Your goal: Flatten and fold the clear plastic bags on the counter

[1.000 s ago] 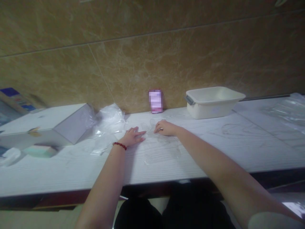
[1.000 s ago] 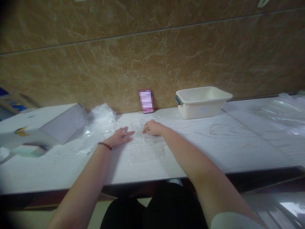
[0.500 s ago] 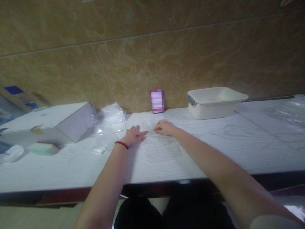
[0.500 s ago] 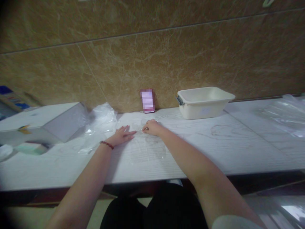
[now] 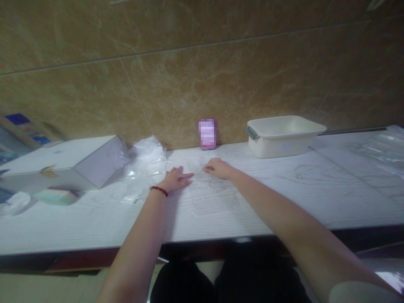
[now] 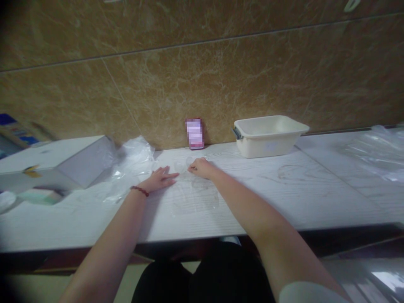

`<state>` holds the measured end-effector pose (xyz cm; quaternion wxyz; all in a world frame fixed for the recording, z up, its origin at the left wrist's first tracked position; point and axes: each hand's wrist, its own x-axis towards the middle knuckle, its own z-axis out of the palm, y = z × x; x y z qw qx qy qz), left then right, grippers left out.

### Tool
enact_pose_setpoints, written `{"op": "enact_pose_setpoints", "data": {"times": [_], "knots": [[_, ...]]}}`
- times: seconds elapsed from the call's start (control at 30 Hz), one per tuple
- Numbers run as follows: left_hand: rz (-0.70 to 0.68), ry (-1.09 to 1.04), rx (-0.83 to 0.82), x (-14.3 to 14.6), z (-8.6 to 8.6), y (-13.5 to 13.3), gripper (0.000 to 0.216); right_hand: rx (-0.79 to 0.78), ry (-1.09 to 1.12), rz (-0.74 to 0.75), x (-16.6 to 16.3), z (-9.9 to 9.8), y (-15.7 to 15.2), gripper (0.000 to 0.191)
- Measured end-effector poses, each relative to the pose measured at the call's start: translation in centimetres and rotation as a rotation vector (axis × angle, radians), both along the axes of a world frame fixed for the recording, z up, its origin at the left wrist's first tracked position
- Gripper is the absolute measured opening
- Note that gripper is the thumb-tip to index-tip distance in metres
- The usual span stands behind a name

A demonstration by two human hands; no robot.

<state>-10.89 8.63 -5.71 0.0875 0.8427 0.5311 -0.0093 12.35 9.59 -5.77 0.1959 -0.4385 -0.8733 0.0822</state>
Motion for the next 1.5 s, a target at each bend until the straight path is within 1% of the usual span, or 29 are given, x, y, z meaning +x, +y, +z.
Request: {"op": "enact_pose_setpoints", "data": {"times": [0.13,0.27,0.4,0.57,0.7,0.8,0.9,0.97,1.03,1.1,1.13,1.23,1.3,1.4,1.5], "knots": [[0.001,0.003,-0.014,-0.2,0.2,0.1,0.053,-0.02,-0.035,-0.01,0.0,-0.1,-0.2,0.024],[-0.026,0.023,0.007,-0.2,0.2,0.1,0.053,-0.038,-0.058,-0.038,0.1,0.0,-0.3,0.025],[-0.021,0.046,0.042,-0.1,0.0,0.2,0.054,-0.023,-0.058,-0.035,0.1,0.0,-0.3,0.025],[-0.019,0.055,0.017,-0.2,-0.2,0.2,0.056,-0.011,-0.046,-0.043,0.2,0.3,-0.5,0.025],[-0.029,0.033,0.026,-0.3,-0.2,0.2,0.055,-0.043,-0.024,-0.066,0.5,0.6,-0.4,0.026],[-0.024,0.015,0.029,-0.3,-0.1,0.2,0.056,-0.045,0.003,-0.104,0.8,1.3,-0.3,0.028],[-0.025,-0.022,0.038,-0.3,-0.1,0.2,0.055,-0.038,-0.001,-0.12,1.2,3.2,-0.7,0.026],[-0.045,-0.063,0.052,-0.3,-0.2,0.4,0.054,-0.071,-0.047,-0.12,1.4,4.8,-1.6,0.026],[-0.073,-0.109,0.07,-0.4,-0.2,0.5,0.052,-0.094,-0.149,-0.072,1.8,6.2,-3.3,0.025],[-0.09,-0.148,0.093,-0.4,-0.3,0.6,0.05,-0.081,-0.273,-0.023,2.3,6.9,-5.8,0.022],[-0.096,-0.161,0.106,-0.5,-0.4,0.6,0.048,-0.07,-0.322,0.003,2.6,6.9,-7.3,0.02],[-0.113,-0.192,0.15,-0.5,-0.4,0.6,0.043,-0.036,-0.406,0.033,3.7,5.8,-11.9,0.017],[-0.126,-0.217,0.182,-0.5,-0.3,0.6,0.041,0.044,-0.468,0.037,4.2,4.7,-14.0,0.015],[-0.145,-0.278,0.236,-0.1,0.1,0.4,0.041,0.157,-0.479,0.006,4.6,3.3,-15.3,0.014],[-0.164,-0.338,0.239,0.7,1.0,-0.4,0.042,0.204,-0.383,0.0,4.8,2.5,-15.0,0.014]]}}
